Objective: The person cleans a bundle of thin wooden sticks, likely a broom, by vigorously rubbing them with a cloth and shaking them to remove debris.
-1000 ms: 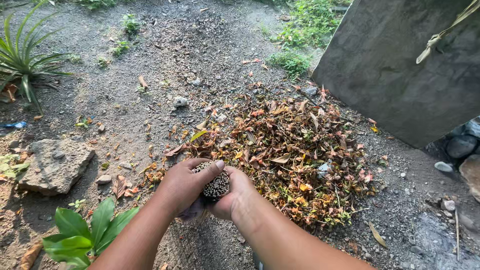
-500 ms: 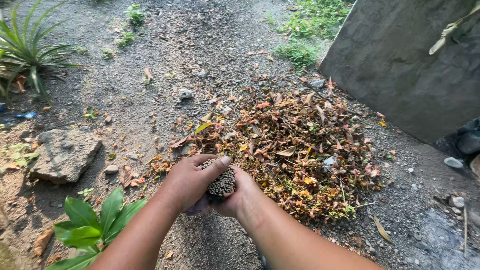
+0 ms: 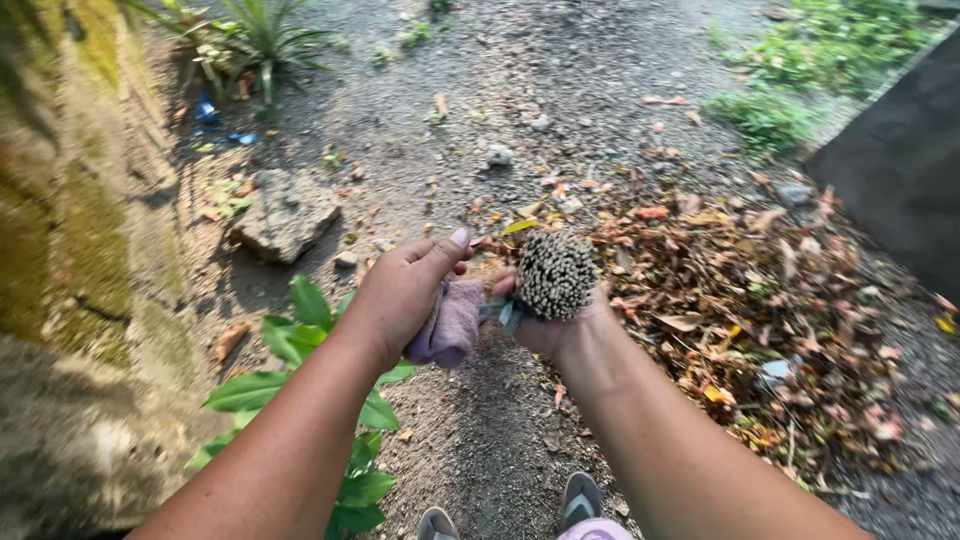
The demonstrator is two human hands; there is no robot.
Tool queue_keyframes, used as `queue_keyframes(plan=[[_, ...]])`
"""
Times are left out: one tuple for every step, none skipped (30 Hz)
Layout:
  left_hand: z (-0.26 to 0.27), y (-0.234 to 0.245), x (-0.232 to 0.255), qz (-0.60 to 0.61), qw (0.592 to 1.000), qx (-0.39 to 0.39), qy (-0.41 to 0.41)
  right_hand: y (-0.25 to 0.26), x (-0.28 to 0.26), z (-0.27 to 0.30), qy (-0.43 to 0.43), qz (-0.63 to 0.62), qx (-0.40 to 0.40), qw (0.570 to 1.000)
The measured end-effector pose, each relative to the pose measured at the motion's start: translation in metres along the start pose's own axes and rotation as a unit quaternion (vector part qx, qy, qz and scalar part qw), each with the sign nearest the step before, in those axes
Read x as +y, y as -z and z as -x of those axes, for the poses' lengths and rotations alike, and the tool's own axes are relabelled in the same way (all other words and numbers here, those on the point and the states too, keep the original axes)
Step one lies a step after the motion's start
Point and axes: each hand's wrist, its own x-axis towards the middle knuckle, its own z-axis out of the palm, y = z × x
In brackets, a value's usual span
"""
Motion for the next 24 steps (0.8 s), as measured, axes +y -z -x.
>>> queue_keyframes(plan=[[0.002,0.007,-0.002,-0.021,0.999,0.041,0.025,-0.013,0.003,0.002,-0.007,-0.027,-0.024,0.999],[0.005,0.011,-0.004,-0.018,0.998,0.057,0.029,-0.025,0.009,0.01,-0.018,-0.055,-0.044,0.997],[0.006,0.014,-0.005,-0.036,0.997,0.071,0.003,-0.037,0.02,0.022,-0.033,-0.048,-0.042,0.997],[0.008,0.018,-0.005,-0.055,0.995,0.084,-0.026,-0.052,0.031,0.035,-0.06,-0.01,-0.042,0.997],[0.012,0.023,-0.006,-0.053,0.993,0.098,-0.024,-0.066,0.042,0.049,-0.088,0.028,-0.042,0.995],[0.016,0.026,-0.007,-0.018,0.992,0.123,0.018,-0.078,0.054,0.063,-0.097,0.033,-0.044,0.994],[0.019,0.028,-0.007,0.019,0.987,0.148,0.058,-0.087,0.068,0.076,-0.098,0.117,0.032,0.988],[0.022,0.031,-0.009,0.02,0.985,0.158,0.061,-0.094,0.079,0.086,-0.099,0.2,0.108,0.969],[0.025,0.036,-0.01,0.016,0.985,0.165,0.038,-0.097,0.087,0.092,-0.108,0.205,0.107,0.967],[0.029,0.043,-0.012,0.009,0.984,0.175,0.015,-0.097,0.095,0.095,-0.154,0.217,0.065,0.962],[0.033,0.049,-0.014,0.008,0.982,0.186,0.018,-0.095,0.101,0.093,-0.2,0.228,0.024,0.953],[0.037,0.053,-0.018,0.016,0.98,0.195,0.023,-0.089,0.103,0.088,-0.211,0.23,0.025,0.95],[0.042,0.057,-0.023,0.024,0.978,0.204,0.027,-0.079,0.105,0.08,-0.23,0.255,0.019,0.939],[0.046,0.058,-0.028,0.026,0.977,0.208,0.032,-0.066,0.103,0.069,-0.244,0.279,0.016,0.929],[0.051,0.059,-0.034,0.051,0.969,0.228,0.076,-0.052,0.1,0.056,-0.25,0.28,0.019,0.927],[0.053,0.06,-0.039,0.074,0.959,0.246,0.116,-0.037,0.095,0.039,-0.286,0.191,0.0,0.939],[0.053,0.056,-0.045,0.074,0.958,0.249,0.119,-0.023,0.087,0.022,-0.319,0.099,-0.019,0.942],[0.056,0.049,-0.051,0.101,0.956,0.239,0.134,-0.012,0.076,0.007,-0.305,0.093,0.013,0.948],[0.06,0.044,-0.056,0.129,0.954,0.228,0.148,-0.002,0.061,-0.005,-0.291,0.086,0.045,0.952],[0.064,0.04,-0.06,0.13,0.951,0.238,0.15,0.007,0.045,-0.011,-0.258,0.122,0.05,0.957],[0.068,0.034,-0.064,0.154,0.949,0.216,0.173,0.012,0.038,-0.013,-0.224,0.158,0.053,0.96],[0.07,0.028,-0.065,0.18,0.945,0.191,0.194,0.013,0.038,-0.011,-0.23,0.163,0.052,0.958],[0.076,0.025,-0.065,0.182,0.943,0.198,0.193,0.011,0.035,-0.002,-0.162,0.265,0.084,0.947],[0.08,0.022,-0.063,0.157,0.94,0.203,0.224,0.004,0.031,0.01,-0.089,0.364,0.113,0.92]])
